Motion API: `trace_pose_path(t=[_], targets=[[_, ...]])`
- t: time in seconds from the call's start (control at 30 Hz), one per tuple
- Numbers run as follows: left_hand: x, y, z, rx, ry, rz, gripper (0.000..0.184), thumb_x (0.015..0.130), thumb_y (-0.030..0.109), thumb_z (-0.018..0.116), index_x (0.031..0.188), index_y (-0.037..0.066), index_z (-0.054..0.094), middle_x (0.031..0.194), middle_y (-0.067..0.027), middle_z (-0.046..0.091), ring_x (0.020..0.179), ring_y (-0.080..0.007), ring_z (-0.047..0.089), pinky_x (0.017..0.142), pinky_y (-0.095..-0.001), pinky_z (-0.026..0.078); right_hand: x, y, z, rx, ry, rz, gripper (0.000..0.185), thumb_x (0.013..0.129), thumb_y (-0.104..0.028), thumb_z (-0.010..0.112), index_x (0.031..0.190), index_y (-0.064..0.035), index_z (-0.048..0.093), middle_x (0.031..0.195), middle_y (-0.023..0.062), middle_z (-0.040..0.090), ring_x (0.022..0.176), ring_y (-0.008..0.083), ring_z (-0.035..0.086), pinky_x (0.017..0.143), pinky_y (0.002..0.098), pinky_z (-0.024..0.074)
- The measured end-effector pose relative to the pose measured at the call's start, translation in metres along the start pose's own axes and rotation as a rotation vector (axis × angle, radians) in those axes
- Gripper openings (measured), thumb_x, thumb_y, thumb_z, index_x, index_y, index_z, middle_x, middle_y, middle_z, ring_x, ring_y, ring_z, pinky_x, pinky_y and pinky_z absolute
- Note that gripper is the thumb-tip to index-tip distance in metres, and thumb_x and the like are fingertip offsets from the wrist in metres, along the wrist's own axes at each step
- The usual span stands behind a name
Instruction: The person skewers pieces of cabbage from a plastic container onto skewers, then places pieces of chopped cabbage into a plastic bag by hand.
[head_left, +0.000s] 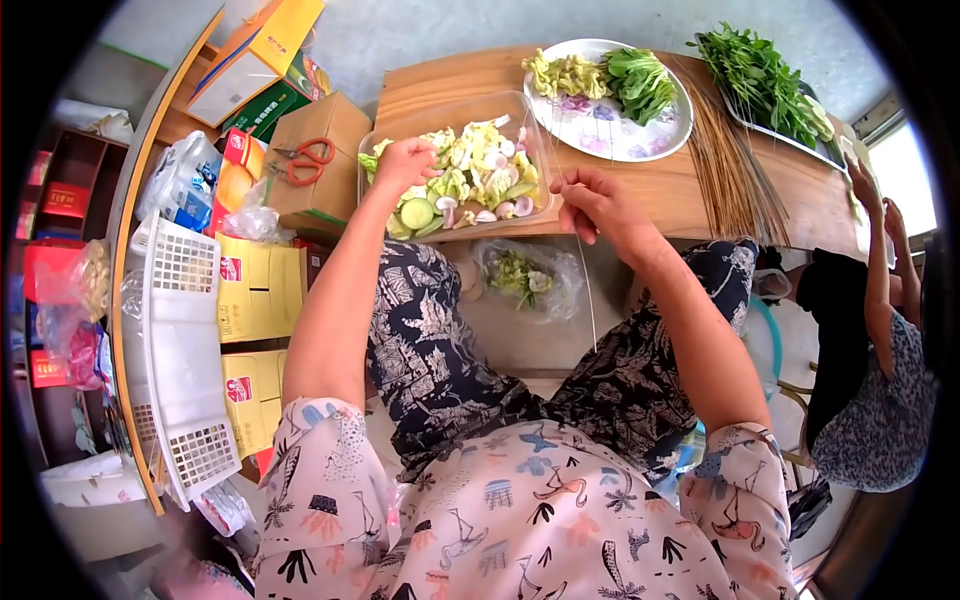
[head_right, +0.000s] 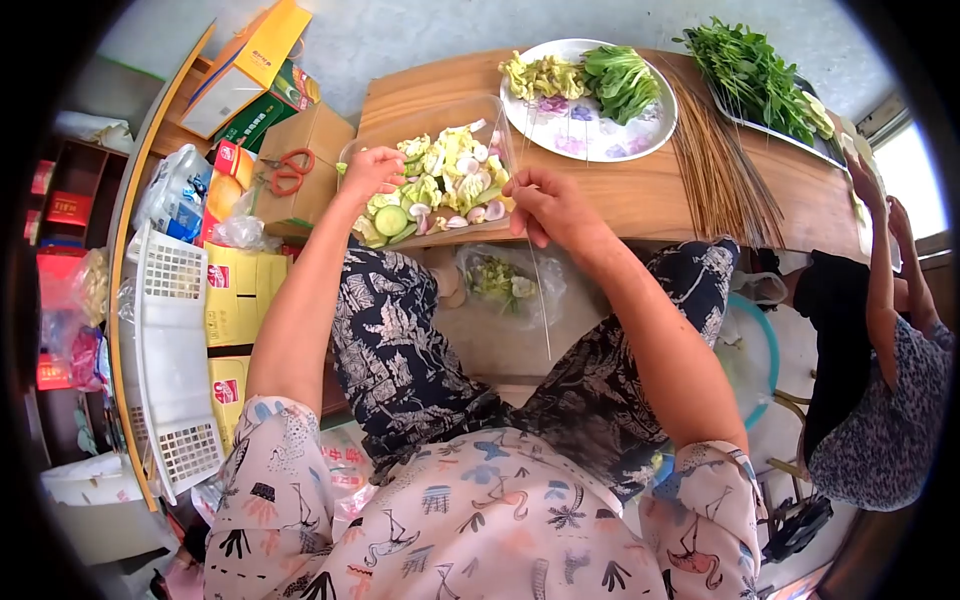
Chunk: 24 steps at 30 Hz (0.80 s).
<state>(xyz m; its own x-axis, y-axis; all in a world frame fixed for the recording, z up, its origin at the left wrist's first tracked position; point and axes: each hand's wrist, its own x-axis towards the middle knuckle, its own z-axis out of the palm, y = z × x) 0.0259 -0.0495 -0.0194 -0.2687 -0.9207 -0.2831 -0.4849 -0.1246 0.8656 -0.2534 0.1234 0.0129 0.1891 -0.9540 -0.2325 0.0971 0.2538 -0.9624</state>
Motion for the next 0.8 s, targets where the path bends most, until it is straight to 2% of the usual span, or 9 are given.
trace_pose_path(t=[0.1, 0.27, 0.33, 0.4, 0.5, 0.57, 0.67, 0.7, 0.8], targets=[[0.005, -0.017, 0.011, 0.161, 0.071, 0.037, 0.012, 0.076, 0.012, 0.06, 0.085, 0.005, 0.066, 0.073, -0.0027, 0.065, 0.061, -0.0087, 0.062, 0.052, -0.0219, 0.046, -0.003, -0.002, 0.001, -0.035, -0.007, 0.007, 0.014, 0.091, -0.015, 0.044, 0.094, -0.0064, 0.054, 0.06, 0.0019, 0.055, 0.042, 0.0051, 0.039, 0.043, 0.0184, 0.0323], [0.007, -0.037, 0.011, 0.49, -0.001, 0.102, 0.01, 0.074, 0.013, 0.061, 0.081, 0.011, 0.068, 0.074, -0.0059, 0.066, 0.063, -0.015, 0.063, 0.06, -0.0291, 0.049, -0.004, -0.002, 0.003, -0.055, -0.033, 0.011, 0.013, 0.091, -0.015, 0.044, 0.093, -0.0068, 0.054, 0.06, 0.0013, 0.054, 0.043, 0.0047, 0.039, 0.043, 0.0181, 0.0322], [0.013, -0.043, 0.006, 0.6, 0.203, 0.16, 0.008, 0.076, 0.01, 0.061, 0.081, 0.006, 0.066, 0.069, -0.0038, 0.063, 0.054, -0.01, 0.06, 0.05, -0.0226, 0.046, -0.004, -0.001, 0.0, -0.045, -0.038, 0.011, 0.013, 0.091, -0.015, 0.044, 0.093, -0.007, 0.054, 0.06, 0.0012, 0.054, 0.043, 0.0047, 0.039, 0.043, 0.0181, 0.0321], [0.012, -0.044, 0.004, 0.592, 0.246, 0.056, 0.008, 0.075, 0.01, 0.062, 0.08, 0.006, 0.067, 0.069, -0.0039, 0.063, 0.052, -0.0108, 0.059, 0.051, -0.0233, 0.048, -0.005, 0.001, -0.001, -0.052, -0.043, 0.006, 0.013, 0.091, -0.015, 0.044, 0.092, -0.0069, 0.054, 0.06, 0.0011, 0.054, 0.043, 0.0047, 0.039, 0.043, 0.0181, 0.0322], [0.004, -0.041, 0.012, 0.675, 0.192, 0.064, 0.009, 0.076, 0.008, 0.06, 0.083, 0.005, 0.066, 0.07, -0.0051, 0.063, 0.056, -0.0116, 0.06, 0.052, -0.0248, 0.048, -0.008, -0.001, 0.001, -0.08, -0.044, 0.019, 0.012, 0.091, -0.015, 0.045, 0.091, -0.0065, 0.054, 0.06, 0.0012, 0.054, 0.044, 0.0047, 0.039, 0.043, 0.018, 0.0322], [-0.001, -0.045, 0.025, 0.514, -0.184, 0.213, 0.013, 0.074, 0.005, 0.06, 0.087, 0.005, 0.064, 0.077, -0.0082, 0.063, 0.067, -0.0162, 0.062, 0.059, -0.0283, 0.049, -0.009, 0.0, 0.002, -0.084, -0.039, 0.027, 0.012, 0.091, -0.015, 0.045, 0.09, -0.0062, 0.054, 0.06, 0.0013, 0.054, 0.044, 0.0047, 0.039, 0.043, 0.018, 0.0322], [-0.009, -0.039, 0.046, 0.771, -0.33, 0.374, 0.018, 0.071, 0.003, 0.06, 0.089, 0.005, 0.063, 0.085, -0.0111, 0.063, 0.079, -0.0221, 0.062, 0.069, -0.0317, 0.049, -0.008, -0.001, 0.005, -0.099, -0.033, 0.046, 0.013, 0.091, -0.015, 0.045, 0.09, -0.0058, 0.054, 0.06, 0.0013, 0.055, 0.044, 0.0046, 0.039, 0.043, 0.0179, 0.0323], [-0.008, -0.039, 0.05, 0.778, -0.364, 0.409, 0.02, 0.068, 0.004, 0.062, 0.089, 0.007, 0.063, 0.085, -0.0119, 0.062, 0.085, -0.0268, 0.06, 0.074, -0.034, 0.047, -0.008, -0.001, 0.006, -0.105, -0.027, 0.056, 0.013, 0.091, -0.015, 0.046, 0.089, -0.0057, 0.054, 0.06, 0.0012, 0.055, 0.044, 0.0045, 0.039, 0.044, 0.0179, 0.0324], [-0.009, -0.04, 0.059, 0.948, -0.334, 0.497, 0.021, 0.069, 0.005, 0.062, 0.089, 0.008, 0.062, 0.081, -0.0116, 0.061, 0.084, -0.0284, 0.059, 0.072, -0.0355, 0.047, -0.005, 0.005, 0.006, -0.105, -0.031, 0.055, 0.014, 0.091, -0.015, 0.046, 0.089, -0.0056, 0.055, 0.06, 0.0011, 0.055, 0.045, 0.0044, 0.04, 0.044, 0.018, 0.0325]])
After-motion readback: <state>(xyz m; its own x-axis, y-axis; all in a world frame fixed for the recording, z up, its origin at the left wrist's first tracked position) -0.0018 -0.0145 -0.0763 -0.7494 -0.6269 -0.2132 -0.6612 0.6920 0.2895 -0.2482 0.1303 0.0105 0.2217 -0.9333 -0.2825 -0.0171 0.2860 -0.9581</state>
